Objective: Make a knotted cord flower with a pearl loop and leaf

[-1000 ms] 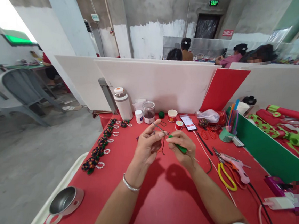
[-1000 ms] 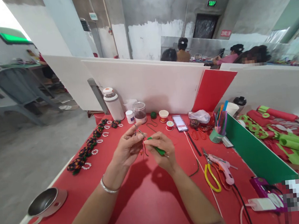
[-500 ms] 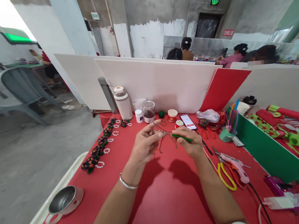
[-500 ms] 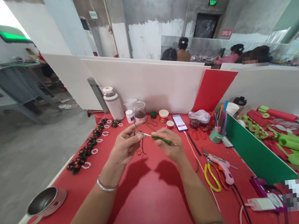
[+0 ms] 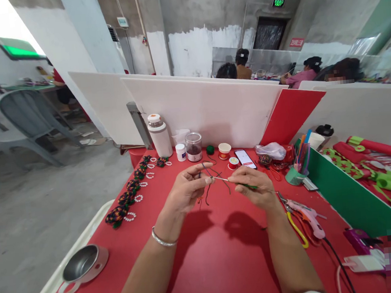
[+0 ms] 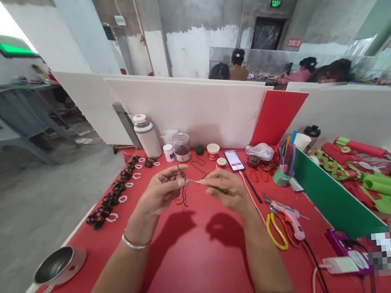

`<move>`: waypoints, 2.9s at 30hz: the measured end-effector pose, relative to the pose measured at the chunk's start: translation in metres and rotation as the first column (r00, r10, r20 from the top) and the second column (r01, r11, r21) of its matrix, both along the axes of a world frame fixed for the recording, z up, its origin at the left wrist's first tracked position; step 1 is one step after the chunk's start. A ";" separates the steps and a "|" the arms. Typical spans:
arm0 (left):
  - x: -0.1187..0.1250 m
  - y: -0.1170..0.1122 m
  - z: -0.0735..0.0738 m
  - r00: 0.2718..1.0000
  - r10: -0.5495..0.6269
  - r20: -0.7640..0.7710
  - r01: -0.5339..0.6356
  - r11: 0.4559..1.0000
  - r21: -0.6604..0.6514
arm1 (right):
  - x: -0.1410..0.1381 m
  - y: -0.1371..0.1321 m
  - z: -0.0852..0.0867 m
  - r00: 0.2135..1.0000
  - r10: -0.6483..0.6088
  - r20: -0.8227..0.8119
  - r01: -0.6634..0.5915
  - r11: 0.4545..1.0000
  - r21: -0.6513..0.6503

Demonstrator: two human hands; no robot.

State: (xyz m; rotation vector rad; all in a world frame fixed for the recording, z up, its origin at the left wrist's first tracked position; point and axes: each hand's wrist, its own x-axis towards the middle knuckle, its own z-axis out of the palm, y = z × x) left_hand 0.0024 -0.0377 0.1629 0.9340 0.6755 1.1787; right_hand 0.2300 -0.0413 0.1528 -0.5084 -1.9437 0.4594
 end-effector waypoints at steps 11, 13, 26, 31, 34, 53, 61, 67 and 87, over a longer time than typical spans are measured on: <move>-0.003 0.001 0.002 0.994 -0.094 -0.056 0.091 0.995 -0.050 | 0.005 -0.005 0.006 0.999 0.019 0.044 -0.017 0.999 -0.042; -0.003 0.002 0.002 0.993 -0.105 -0.054 0.102 0.993 -0.056 | 0.004 -0.007 0.008 0.999 0.007 0.051 -0.005 1.000 -0.024; -0.005 0.009 -0.005 0.994 -0.098 -0.054 0.096 0.995 -0.038 | 0.001 -0.014 0.013 0.997 -0.042 0.065 0.044 0.998 -0.039; 0.000 0.005 -0.004 0.994 -0.093 -0.049 0.094 0.996 0.009 | -0.003 -0.012 0.008 0.998 -0.028 -0.062 0.020 0.992 -0.124; 0.009 0.001 -0.004 0.998 -0.046 -0.047 0.048 0.998 0.039 | -0.014 -0.010 0.006 0.992 -0.034 -0.122 0.015 0.988 -0.154; 0.030 -0.002 -0.013 0.960 0.277 -0.036 -0.265 0.945 0.194 | -0.044 -0.011 -0.009 0.915 -0.370 -0.158 0.397 0.896 0.201; 0.034 -0.004 -0.012 0.970 0.140 0.200 -0.130 0.989 -0.064 | -0.057 -0.014 -0.029 0.890 -0.407 -0.205 0.456 0.808 0.373; 0.021 0.001 -0.005 0.965 -0.020 0.261 0.057 0.989 -0.136 | -0.049 -0.009 -0.020 0.935 -0.285 -0.209 0.340 0.888 0.309; 0.015 0.005 -0.006 0.987 -0.027 0.159 0.043 0.994 -0.097 | -0.041 0.000 -0.018 0.958 -0.223 -0.180 0.258 0.943 0.209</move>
